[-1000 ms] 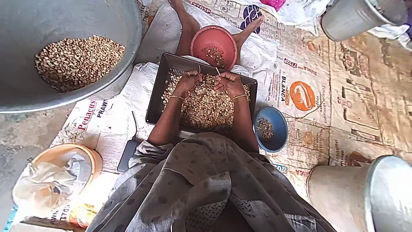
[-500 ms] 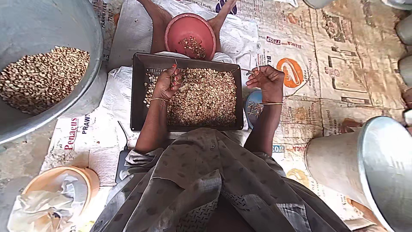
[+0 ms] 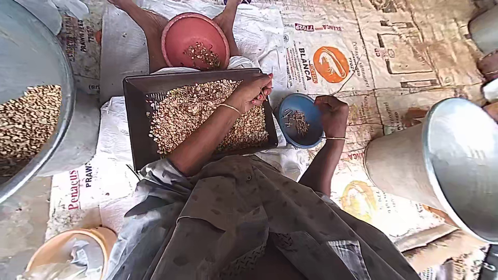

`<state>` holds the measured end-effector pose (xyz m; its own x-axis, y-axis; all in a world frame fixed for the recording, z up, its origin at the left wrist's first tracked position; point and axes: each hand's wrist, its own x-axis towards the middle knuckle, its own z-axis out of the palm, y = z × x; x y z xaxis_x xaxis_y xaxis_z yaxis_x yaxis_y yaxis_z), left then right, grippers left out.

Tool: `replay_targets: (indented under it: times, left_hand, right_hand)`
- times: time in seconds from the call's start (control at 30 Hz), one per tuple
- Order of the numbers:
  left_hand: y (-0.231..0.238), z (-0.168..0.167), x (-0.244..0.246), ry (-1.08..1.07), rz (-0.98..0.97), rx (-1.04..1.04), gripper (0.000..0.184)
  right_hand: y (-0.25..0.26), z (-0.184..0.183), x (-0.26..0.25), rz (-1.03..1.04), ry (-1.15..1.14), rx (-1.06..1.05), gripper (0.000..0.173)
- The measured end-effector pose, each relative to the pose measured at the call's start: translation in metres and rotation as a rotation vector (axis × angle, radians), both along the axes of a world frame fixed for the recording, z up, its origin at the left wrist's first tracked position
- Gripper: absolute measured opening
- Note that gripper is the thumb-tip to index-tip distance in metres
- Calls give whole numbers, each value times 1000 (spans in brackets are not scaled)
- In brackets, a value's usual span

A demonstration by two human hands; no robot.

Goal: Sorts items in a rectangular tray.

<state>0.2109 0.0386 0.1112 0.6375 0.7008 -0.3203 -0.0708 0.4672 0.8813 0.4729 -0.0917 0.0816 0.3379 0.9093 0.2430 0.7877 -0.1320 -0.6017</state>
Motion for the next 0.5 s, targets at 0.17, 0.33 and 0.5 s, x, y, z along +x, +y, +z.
replay_targets:
  times: [0.17,0.33,0.5]
  left_hand:
    - [2,18,80,37,-465,363,41]
    - [6,1,84,301,-483,764,35]
    - [36,-39,29,525,-6,687,29]
  right_hand:
    - [-3,11,6,-128,9,151,28]
    - [7,4,-3,-169,70,153,27]
    - [47,-20,-47,105,28,69,24]
